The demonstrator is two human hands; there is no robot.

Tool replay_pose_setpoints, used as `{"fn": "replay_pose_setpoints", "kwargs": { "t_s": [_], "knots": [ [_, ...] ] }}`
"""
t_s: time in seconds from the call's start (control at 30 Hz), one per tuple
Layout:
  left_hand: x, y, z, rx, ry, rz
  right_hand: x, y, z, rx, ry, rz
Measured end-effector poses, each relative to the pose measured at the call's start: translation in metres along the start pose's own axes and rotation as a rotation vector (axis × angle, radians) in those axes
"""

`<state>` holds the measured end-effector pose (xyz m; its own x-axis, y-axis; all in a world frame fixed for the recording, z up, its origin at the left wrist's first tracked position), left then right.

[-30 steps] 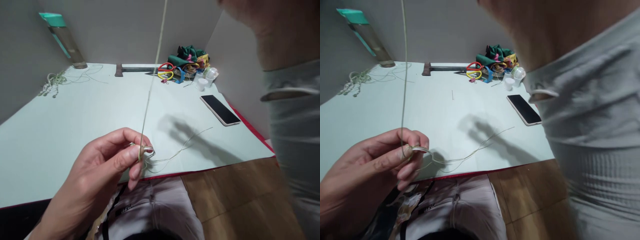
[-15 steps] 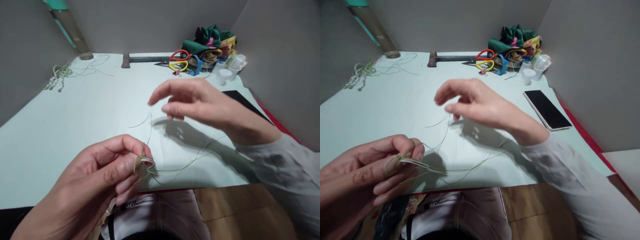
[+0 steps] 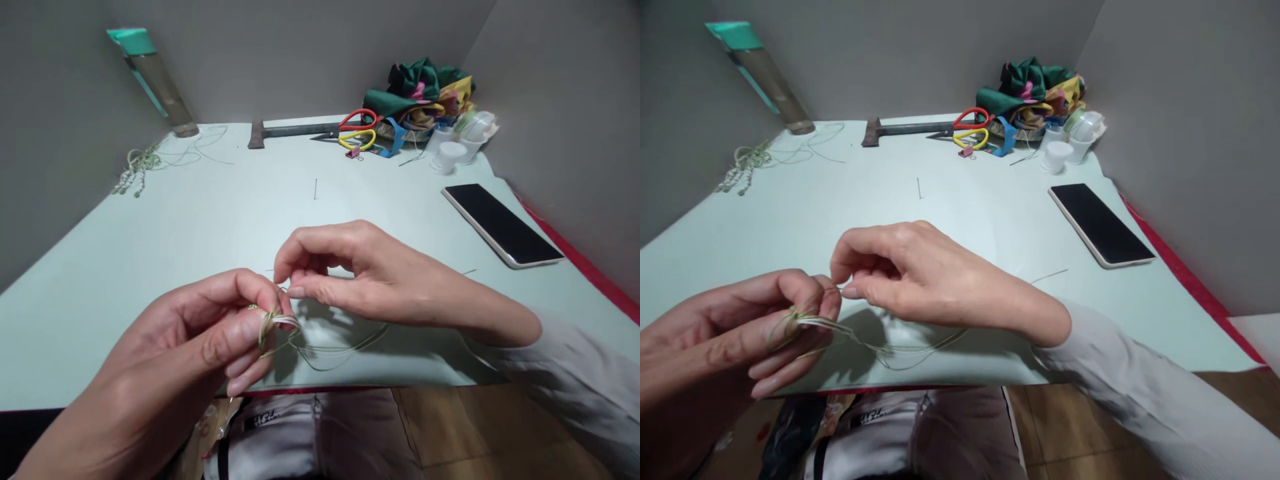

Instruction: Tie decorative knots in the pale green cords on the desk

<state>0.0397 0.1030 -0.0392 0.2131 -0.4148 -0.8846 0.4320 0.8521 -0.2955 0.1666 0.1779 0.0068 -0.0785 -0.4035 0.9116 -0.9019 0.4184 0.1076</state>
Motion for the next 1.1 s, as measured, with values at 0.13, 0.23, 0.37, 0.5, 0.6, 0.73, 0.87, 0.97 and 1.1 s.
{"fn": "replay_pose_setpoints", "kwargs": {
  "t_s": [0.13,0.23,0.37,0.5,0.6,0.73,0.87,0.97,1.1],
  "knots": [
    [-0.006,0.001,-0.001,-0.010,0.091,-0.001,0.008,0.002,-0.009,-0.058,-0.065,-0.133],
    [-0.014,0.007,-0.006,-0.066,0.230,0.024,0.008,0.003,-0.016,-0.124,0.033,-0.159],
    [-0.024,0.019,-0.004,-0.083,0.374,0.068,0.002,0.000,-0.024,-0.255,0.223,-0.144],
    [-0.028,0.030,-0.001,-0.125,0.398,0.073,-0.002,-0.008,-0.028,-0.364,0.275,-0.158],
    [-0.030,0.036,0.003,-0.137,0.409,0.091,-0.005,-0.013,-0.029,-0.433,0.292,-0.168],
    [-0.024,0.037,0.002,-0.129,0.421,0.059,-0.001,-0.015,-0.028,-0.469,0.227,-0.160],
    [-0.017,0.032,-0.005,-0.150,0.392,0.023,0.004,-0.017,-0.031,-0.554,0.201,-0.132],
    [-0.018,0.031,-0.006,-0.174,0.397,0.065,0.007,-0.019,-0.034,-0.604,0.190,-0.152],
    [-0.021,0.033,-0.004,-0.186,0.442,0.107,-0.001,-0.015,-0.032,-0.562,0.280,-0.127]
  ]
}}
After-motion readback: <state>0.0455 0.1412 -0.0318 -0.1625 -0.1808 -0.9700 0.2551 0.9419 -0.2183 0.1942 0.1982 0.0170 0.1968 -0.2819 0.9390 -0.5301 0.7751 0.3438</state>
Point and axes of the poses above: each hand's wrist, its own y-axis towards the middle knuckle, its own z-axis out of the palm, x = y × z, the point moved 8 cm from there along y, towards the middle knuckle, and after that the axes turned 8 degrees about x, right-handed, at the moved point
